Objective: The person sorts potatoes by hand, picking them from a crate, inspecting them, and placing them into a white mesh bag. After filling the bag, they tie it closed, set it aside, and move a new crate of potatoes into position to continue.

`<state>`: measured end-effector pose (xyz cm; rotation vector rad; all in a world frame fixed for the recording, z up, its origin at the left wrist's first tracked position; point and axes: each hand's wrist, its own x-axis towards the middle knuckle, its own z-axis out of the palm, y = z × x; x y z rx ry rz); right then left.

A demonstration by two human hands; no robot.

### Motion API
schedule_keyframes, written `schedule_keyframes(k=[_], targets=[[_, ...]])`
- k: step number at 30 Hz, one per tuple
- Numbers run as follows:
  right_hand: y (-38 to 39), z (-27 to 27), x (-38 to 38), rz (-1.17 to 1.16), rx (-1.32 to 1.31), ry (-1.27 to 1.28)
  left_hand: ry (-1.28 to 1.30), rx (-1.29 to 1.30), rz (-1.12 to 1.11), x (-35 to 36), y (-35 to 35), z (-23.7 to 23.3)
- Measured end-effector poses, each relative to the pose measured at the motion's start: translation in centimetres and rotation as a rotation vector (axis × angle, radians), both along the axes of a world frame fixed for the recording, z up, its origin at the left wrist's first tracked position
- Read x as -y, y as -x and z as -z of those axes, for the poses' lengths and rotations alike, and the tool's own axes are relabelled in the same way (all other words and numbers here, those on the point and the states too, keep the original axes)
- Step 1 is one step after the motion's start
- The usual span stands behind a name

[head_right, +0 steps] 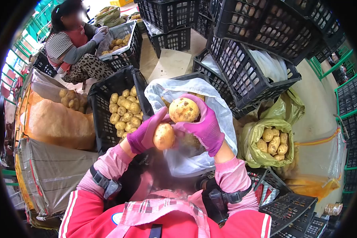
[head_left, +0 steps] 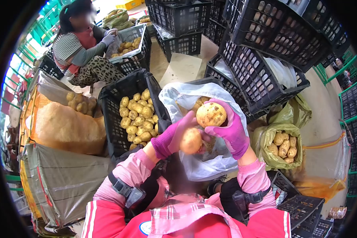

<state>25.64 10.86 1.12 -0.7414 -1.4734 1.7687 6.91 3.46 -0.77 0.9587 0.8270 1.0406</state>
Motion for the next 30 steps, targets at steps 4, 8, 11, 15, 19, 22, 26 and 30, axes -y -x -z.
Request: schedule_keyframes(k=[4, 8, 11, 15, 19, 22, 26, 30], targets=[[0.9, 1.9, 0.1, 0.141, 0.080, -0.318, 0.244, 0.092, 0.060, 0.3, -0.4, -1.7], [1.4, 1.9, 0.7, 0.236, 0.191, -0.430, 0.111, -0.082, 0.000, 0.3, -0.2, -0.3], [2.0, 0.8, 1.4, 0.330, 0.175, -0.404, 0.015, -0.160, -0.099, 0.4, -1.0, -1.1], [2.0, 1.3, 1.4, 0.343, 0.140, -0.383, -0.100, -0.303, -0.074, -0.2, -0.2, 1.6], [1.7, 1.3, 1.0, 0.286, 0.165, -0.490, 0.029, -0.203, -0.049, -0.3, 0.1, 1.1], [1.8, 1.1, 1.1, 0.274, 0.184, -0.567, -0.030, -0.205, -0.203, -0.1, -0.7, -0.5], [1.7, 1.5, 0.9, 0.240, 0.250, -0.700, -0.105, -0.150, -0.289, -0.4, -0.7, 0.9], [1.1, 0.7, 0.6, 0.225, 0.132, -0.394, -0.179, -0.159, -0.284, 0.1, -0.6, 0.8]])
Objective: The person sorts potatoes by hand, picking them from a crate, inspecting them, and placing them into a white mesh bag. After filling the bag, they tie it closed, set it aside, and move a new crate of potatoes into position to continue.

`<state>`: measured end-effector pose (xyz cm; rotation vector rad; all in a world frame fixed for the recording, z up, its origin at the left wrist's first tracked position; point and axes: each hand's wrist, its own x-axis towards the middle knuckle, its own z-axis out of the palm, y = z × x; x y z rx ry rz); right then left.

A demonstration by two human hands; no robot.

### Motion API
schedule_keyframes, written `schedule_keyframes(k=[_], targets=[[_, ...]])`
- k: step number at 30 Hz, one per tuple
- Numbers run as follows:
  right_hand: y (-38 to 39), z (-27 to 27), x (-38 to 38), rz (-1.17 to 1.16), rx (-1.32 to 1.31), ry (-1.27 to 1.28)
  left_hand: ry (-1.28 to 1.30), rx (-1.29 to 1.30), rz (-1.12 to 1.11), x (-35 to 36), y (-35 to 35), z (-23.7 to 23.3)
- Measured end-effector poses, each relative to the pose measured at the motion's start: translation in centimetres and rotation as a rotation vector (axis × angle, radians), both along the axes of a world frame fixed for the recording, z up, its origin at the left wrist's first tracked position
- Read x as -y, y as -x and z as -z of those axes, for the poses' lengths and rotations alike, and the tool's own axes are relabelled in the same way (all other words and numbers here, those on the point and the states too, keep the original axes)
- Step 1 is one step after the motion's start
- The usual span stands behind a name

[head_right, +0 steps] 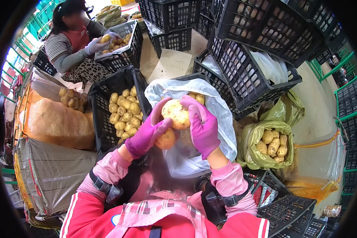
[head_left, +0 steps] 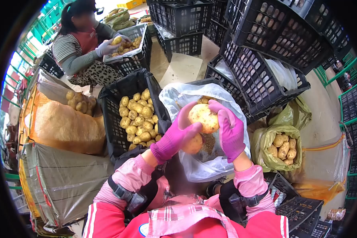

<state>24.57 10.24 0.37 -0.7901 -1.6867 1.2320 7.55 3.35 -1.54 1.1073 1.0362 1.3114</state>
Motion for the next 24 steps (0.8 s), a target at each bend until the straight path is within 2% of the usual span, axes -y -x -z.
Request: schedule_keyframes(k=[1, 2, 5, 6, 8, 12, 15, 18, 21, 24], targets=[[-0.1, -0.1, -0.1, -0.007, -0.044, 0.092, 0.008, 0.049, 0.001, 0.0, -0.1, -0.2], [-0.2, -0.1, -0.4, -0.037, -0.030, 0.052, 0.015, 0.098, 0.001, 0.1, -0.1, -0.2], [0.8, 0.4, 0.6, 0.034, 0.131, -0.106, -0.200, -0.205, -0.124, -0.5, 0.4, 0.9], [0.4, 0.4, 0.5, 0.012, 0.201, -0.169, -0.170, -0.244, -0.114, -0.4, 0.6, 0.9], [0.0, 0.2, 0.3, -0.030, 0.204, -0.088, -0.107, -0.320, -0.091, 0.0, 0.9, 0.4], [-0.2, 0.6, 0.0, -0.072, 0.177, 0.101, 0.015, -0.173, -0.015, 0.3, 1.0, -0.1], [0.5, 1.5, 0.0, -0.004, 0.157, -0.138, -0.009, -0.193, -0.022, 0.5, 1.0, 0.0], [0.4, 0.8, 0.4, -0.039, 0.208, -0.057, -0.054, -0.275, -0.050, 0.7, 0.9, 0.4], [0.3, 0.8, 0.4, -0.044, 0.141, 0.021, -0.084, -0.300, -0.053, 0.6, 0.9, -0.2], [0.1, 0.6, 0.6, -0.017, 0.150, -0.008, -0.085, -0.296, -0.030, 0.6, 1.0, -0.6]])
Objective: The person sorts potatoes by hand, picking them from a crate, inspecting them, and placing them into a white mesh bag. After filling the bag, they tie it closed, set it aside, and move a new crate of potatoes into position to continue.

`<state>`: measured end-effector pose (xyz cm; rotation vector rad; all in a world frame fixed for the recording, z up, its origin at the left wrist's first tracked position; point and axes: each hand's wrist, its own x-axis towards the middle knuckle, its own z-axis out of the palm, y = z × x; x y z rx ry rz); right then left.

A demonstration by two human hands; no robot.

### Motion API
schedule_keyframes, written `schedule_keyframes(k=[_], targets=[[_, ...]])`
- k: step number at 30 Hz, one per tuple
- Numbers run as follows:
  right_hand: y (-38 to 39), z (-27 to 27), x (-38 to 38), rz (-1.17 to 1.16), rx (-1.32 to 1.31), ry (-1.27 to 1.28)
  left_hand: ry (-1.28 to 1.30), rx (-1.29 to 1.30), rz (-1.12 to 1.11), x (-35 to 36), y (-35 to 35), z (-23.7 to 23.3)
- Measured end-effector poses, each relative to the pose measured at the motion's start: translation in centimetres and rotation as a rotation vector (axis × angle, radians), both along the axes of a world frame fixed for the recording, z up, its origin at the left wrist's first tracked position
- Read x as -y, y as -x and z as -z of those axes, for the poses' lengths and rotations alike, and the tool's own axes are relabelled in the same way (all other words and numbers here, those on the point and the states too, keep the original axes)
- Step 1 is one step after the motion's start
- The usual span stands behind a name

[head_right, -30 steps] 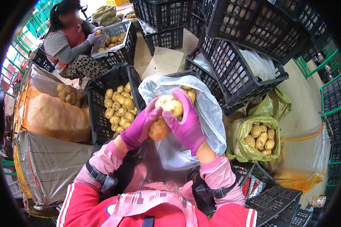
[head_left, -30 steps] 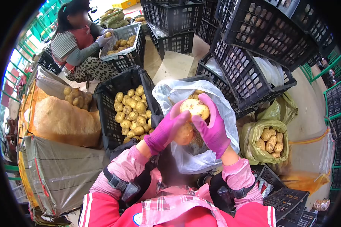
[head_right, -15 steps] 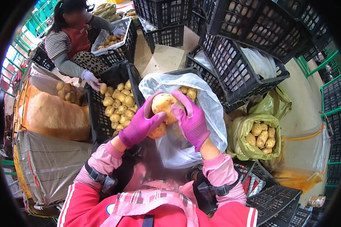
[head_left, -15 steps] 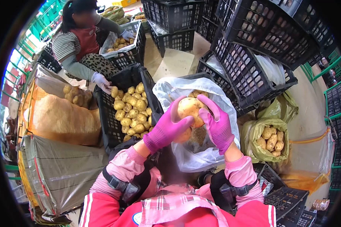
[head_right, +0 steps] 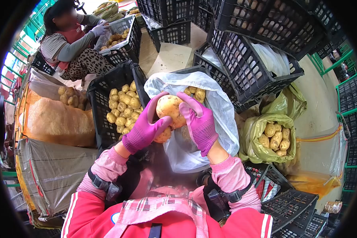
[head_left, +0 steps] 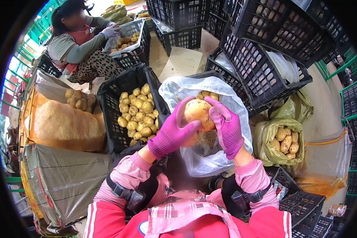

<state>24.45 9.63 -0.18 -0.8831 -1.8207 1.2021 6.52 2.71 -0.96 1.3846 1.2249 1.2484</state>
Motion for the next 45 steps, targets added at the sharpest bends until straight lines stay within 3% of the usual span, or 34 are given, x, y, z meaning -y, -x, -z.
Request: schedule_keyframes(k=[3, 5, 10, 12, 16, 18, 21, 24, 27, 30, 33, 36, 40, 45], targets=[[0.2, 0.6, 0.3, 0.054, -0.195, 0.276, 0.017, 0.051, 0.020, 0.0, -0.1, -0.2], [-0.2, -1.6, 0.4, 0.021, -0.071, 0.406, 0.009, 0.043, 0.018, 0.1, -0.1, -0.1], [-0.7, -0.2, -0.6, -0.119, -0.101, 0.375, -0.076, -0.089, -0.043, 0.1, 0.1, 0.1], [-0.4, -1.1, -0.2, -0.127, -0.232, 0.555, -0.031, -0.123, -0.049, 0.2, 0.3, 0.1], [-1.2, 0.0, -1.0, -0.173, -0.055, 0.278, 0.105, -0.180, -0.001, 0.2, 0.9, -0.1], [-1.6, 0.3, -1.2, -0.208, -0.027, 0.209, 0.047, -0.233, -0.006, 0.3, 0.9, 0.3], [-1.5, -0.2, -0.6, -0.182, -0.066, 0.295, -0.088, -0.250, -0.034, 0.0, 0.7, 1.2], [-1.7, 1.0, -1.0, -0.082, 0.060, 0.080, -0.030, -0.213, -0.010, 0.4, 0.7, 0.6], [-1.4, 0.3, -0.9, -0.155, -0.200, 0.398, -0.070, -0.209, -0.015, 0.3, 0.8, 0.0], [-1.1, -2.9, -0.1, -0.175, -0.325, 0.703, -0.290, -0.321, -0.061, -0.4, 1.1, 1.2], [-0.9, -1.4, -0.3, -0.156, -0.310, 0.567, -0.221, -0.347, -0.045, -0.7, 1.0, 1.8], [-1.0, -0.3, -0.4, -0.145, -0.208, 0.428, 0.060, -0.362, -0.026, 0.3, 0.9, 0.8], [-0.8, 0.3, 0.2, -0.073, -0.057, 0.104, 0.220, -0.343, 0.027, 0.4, 0.8, 0.0], [-1.2, 1.0, -0.2, -0.020, 0.035, 0.013, 0.144, -0.201, 0.081, 0.7, 1.0, -0.4]])
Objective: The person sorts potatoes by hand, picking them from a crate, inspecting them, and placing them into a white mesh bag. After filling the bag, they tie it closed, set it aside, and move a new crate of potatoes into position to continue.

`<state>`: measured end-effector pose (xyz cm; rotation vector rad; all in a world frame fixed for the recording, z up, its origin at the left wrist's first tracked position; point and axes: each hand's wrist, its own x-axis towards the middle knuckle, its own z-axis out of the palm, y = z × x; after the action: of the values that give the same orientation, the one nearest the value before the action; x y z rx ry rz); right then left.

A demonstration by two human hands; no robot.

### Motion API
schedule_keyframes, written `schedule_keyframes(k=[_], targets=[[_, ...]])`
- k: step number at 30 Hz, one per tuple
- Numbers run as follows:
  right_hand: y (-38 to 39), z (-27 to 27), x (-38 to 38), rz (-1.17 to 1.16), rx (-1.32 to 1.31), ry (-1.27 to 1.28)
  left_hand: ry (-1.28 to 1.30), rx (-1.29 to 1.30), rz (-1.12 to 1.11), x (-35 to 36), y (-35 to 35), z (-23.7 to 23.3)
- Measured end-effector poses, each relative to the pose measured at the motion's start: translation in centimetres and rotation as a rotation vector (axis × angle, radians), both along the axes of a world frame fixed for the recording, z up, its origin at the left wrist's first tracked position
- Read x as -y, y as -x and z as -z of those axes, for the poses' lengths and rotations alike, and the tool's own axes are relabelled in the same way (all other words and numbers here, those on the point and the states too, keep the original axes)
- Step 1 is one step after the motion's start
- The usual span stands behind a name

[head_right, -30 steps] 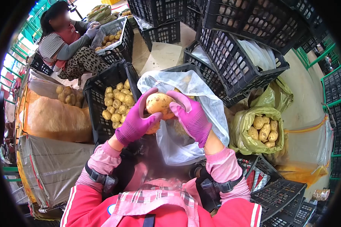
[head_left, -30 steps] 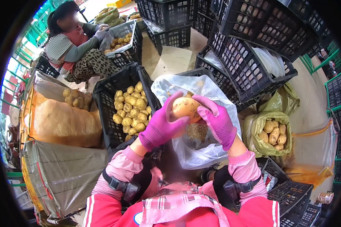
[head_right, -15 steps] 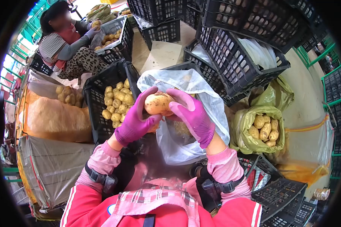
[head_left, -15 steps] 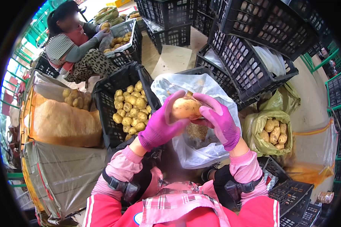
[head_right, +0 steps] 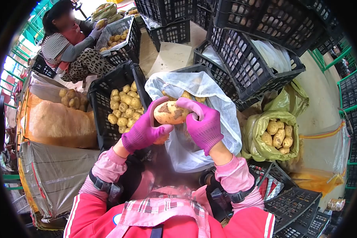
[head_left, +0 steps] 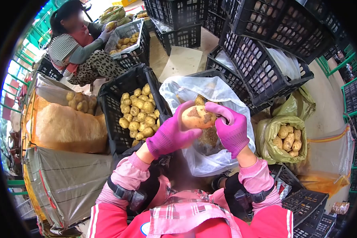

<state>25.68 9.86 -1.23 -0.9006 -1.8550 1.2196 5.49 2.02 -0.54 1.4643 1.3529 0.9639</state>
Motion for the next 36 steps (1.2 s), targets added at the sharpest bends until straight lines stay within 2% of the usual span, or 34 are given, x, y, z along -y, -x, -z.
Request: schedule_keyframes(k=[3, 6, 8, 11, 12, 15, 18, 21, 24, 27, 30, 33, 36], targets=[[0.7, -0.4, 0.3, -0.066, -0.250, 0.197, 0.004, 0.081, -0.036, -0.2, 0.2, 0.1], [0.7, -1.2, 0.5, -0.056, -0.084, 0.187, -0.066, -0.004, -0.054, -0.2, 0.1, 0.4], [0.6, -1.6, 0.6, -0.038, 0.028, -0.005, -0.197, -0.115, -0.075, -0.4, -0.2, 1.4], [0.8, -1.6, 0.9, 0.002, 0.108, -0.209, -0.110, -0.075, -0.064, -0.2, -0.3, 0.9], [0.8, -1.7, 0.9, 0.014, 0.121, -0.265, -0.150, -0.101, -0.060, -0.2, -0.3, 0.9], [0.0, -0.1, -0.2, -0.001, 0.021, -0.152, -0.275, -0.174, -0.066, -0.3, -0.3, 1.1], [0.1, -0.9, -0.4, -0.090, -0.090, 0.140, -0.366, -0.261, -0.107, -0.5, -0.5, 1.2], [1.1, -1.4, 0.5, -0.074, 0.141, -0.030, -0.361, -0.397, -0.126, -0.2, -1.0, 0.3], [1.1, -1.4, 0.3, -0.117, 0.232, -0.065, -0.404, -0.495, -0.113, -0.2, -1.5, -0.1], [1.5, -1.6, 0.8, -0.061, 0.260, -0.226, -0.473, -0.567, -0.126, -0.4, -1.7, 0.0], [1.5, -0.8, 0.8, -0.015, 0.240, -0.273, -0.495, -0.564, -0.130, -0.4, -1.8, 0.4], [1.0, -1.0, 0.2, -0.101, 0.159, -0.143, -0.465, -0.573, -0.115, -0.4, -1.7, -0.1], [1.2, -1.1, 0.4, -0.088, 0.154, -0.082, -0.442, -0.594, -0.120, -0.3, -1.7, 0.1]])
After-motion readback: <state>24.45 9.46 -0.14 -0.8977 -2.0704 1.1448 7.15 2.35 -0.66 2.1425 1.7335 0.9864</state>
